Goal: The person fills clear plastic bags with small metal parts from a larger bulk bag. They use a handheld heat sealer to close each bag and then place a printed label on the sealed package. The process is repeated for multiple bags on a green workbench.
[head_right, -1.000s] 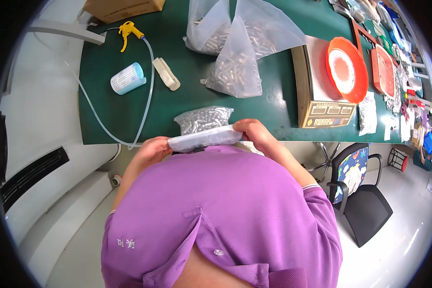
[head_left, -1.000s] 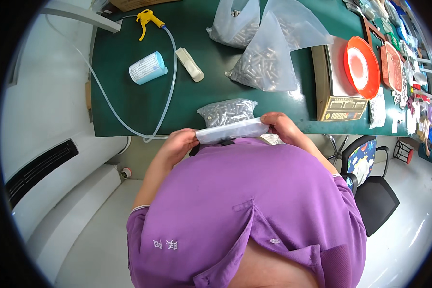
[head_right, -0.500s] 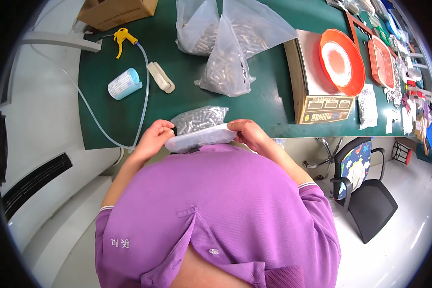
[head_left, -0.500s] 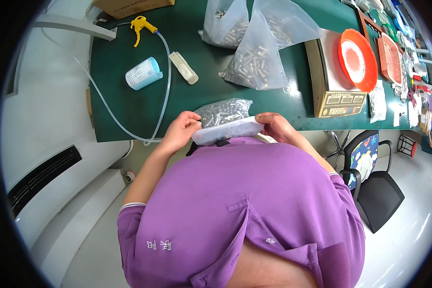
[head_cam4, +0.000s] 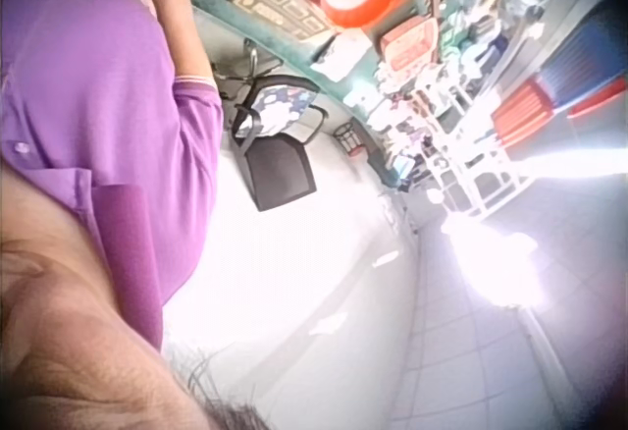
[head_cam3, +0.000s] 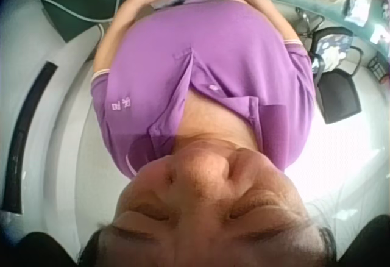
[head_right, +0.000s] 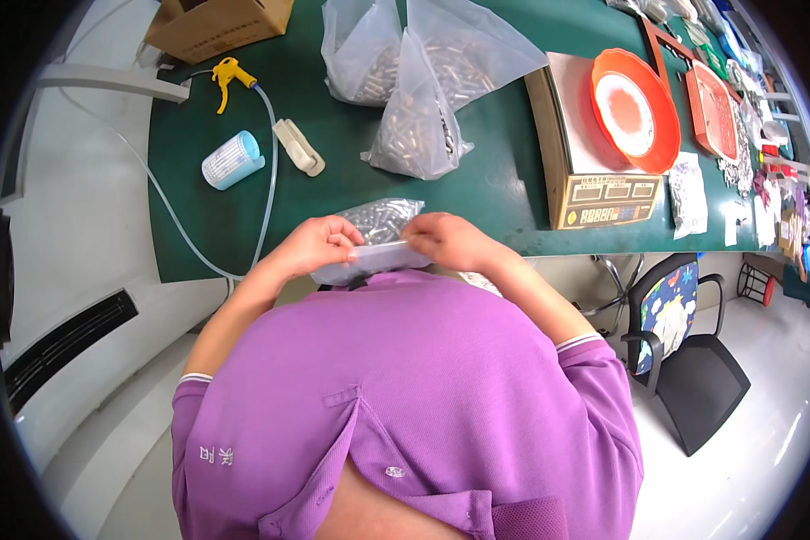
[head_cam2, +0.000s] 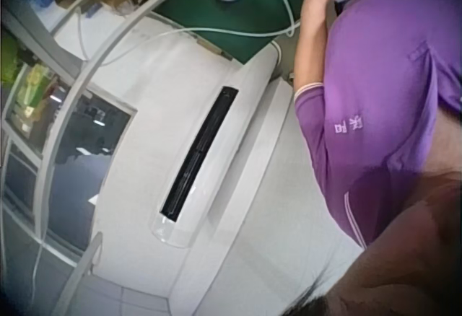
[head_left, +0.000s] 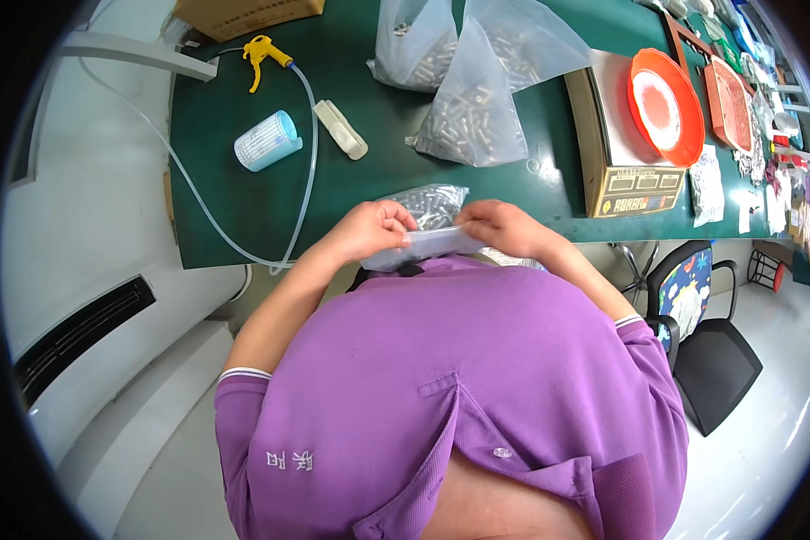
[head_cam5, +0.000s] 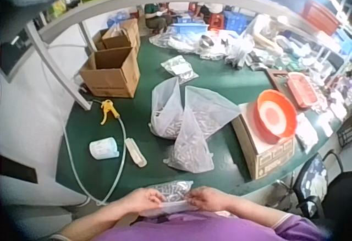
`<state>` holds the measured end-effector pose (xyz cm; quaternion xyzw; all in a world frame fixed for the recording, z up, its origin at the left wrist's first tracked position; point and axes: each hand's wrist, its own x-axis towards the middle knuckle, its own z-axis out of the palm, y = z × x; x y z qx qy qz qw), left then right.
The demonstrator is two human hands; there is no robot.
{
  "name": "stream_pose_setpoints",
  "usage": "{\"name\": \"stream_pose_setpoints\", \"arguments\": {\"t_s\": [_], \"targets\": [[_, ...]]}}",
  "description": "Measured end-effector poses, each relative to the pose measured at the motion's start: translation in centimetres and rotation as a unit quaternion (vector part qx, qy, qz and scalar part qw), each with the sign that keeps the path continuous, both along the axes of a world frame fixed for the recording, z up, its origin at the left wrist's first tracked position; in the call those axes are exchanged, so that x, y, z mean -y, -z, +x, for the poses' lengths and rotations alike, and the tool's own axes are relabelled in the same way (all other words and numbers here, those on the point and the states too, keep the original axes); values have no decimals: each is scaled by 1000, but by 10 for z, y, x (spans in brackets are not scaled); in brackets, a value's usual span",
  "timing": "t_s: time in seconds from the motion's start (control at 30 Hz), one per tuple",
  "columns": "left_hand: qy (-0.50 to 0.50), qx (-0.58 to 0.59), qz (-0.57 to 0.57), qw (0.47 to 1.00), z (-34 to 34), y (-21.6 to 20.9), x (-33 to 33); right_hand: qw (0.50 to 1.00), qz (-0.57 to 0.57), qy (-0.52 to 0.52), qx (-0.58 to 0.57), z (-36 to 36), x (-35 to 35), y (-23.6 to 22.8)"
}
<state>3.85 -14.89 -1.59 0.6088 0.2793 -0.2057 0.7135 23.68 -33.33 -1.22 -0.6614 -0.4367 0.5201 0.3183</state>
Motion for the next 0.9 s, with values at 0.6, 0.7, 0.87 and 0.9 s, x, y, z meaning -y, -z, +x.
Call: {"name": "stream_pose_setpoints", "arguments": {"t_s": [0.6,0.7,0.87,0.9], "targets": [[5,10,125,992,-49,-18,-24,992,19,-119,24,-19,-38,14],[103,154,319,930,-34,-20,-19,988,-17,-146,53,-18,-40,11],[115,55,321,939,7,-18,24,980,30,-177,86,-22,-43,23],[109,25,290,950,10,-17,22,980,26,-180,76,-20,-42,20]]}}
